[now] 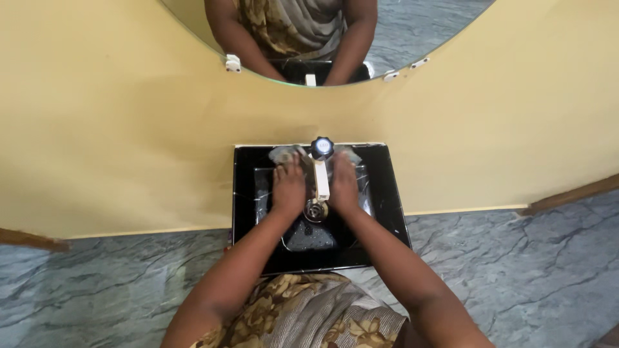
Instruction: The person wipes the interior surfaces of a black bathroom sink using a grey cloth. They repeatedly rub the basin, faucet, and drain area, occasionally wringing the cloth and refolding it to continue cleaning.
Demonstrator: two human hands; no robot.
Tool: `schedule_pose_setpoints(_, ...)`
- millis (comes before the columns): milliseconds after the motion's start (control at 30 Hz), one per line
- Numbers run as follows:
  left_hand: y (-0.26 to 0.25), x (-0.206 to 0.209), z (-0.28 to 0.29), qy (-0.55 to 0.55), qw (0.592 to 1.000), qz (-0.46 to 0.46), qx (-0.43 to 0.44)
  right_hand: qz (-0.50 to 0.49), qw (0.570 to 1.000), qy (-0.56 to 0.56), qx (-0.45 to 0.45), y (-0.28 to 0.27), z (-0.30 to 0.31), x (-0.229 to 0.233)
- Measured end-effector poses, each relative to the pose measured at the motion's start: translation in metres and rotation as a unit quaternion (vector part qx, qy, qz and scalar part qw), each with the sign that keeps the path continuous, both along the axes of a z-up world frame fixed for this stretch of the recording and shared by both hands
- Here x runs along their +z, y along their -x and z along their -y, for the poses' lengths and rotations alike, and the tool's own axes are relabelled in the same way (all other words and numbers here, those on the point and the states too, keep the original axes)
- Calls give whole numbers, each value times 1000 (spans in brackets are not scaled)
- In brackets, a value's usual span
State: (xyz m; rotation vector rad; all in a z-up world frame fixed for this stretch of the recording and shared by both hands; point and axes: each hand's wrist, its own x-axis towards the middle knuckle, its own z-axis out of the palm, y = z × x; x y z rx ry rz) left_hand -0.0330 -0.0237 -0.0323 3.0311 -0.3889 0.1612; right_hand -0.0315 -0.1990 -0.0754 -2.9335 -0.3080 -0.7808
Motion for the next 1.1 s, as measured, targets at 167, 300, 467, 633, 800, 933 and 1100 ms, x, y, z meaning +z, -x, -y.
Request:
schedule_pose_setpoints(167, -9, 2, -7, 156, 985, -66, 43, -120, 948, -291, 42, -17, 1, 16)
schedule_pose_setpoints(300, -1, -70, 10, 451, 882, -73, 117, -207, 872, -444, -5, -11, -4, 2)
schedule_pose_setpoints(467, -13, -129, 23, 516, 846, -23, 134, -200, 828, -523, -37, 3, -20, -2)
schedule_pose_setpoints(633, -27, -119, 12, 529, 841, 5, 114, -244, 736, -631, -29, -2, -18, 16)
schedule_pose_setpoints(800, 4, -58, 5, 352, 934, 57, 20, -102, 926, -359, 59, -14, -3, 1)
schedule_pose_setpoints(933, -5, -28, -3, 81, 985, 139, -57, -76, 983, -136, 100, -13, -2, 15)
schedule_pose_setpoints(1100, -11, -35, -5, 65, 985, 143, -70, -58, 987, -99, 112, -10, -4, 13)
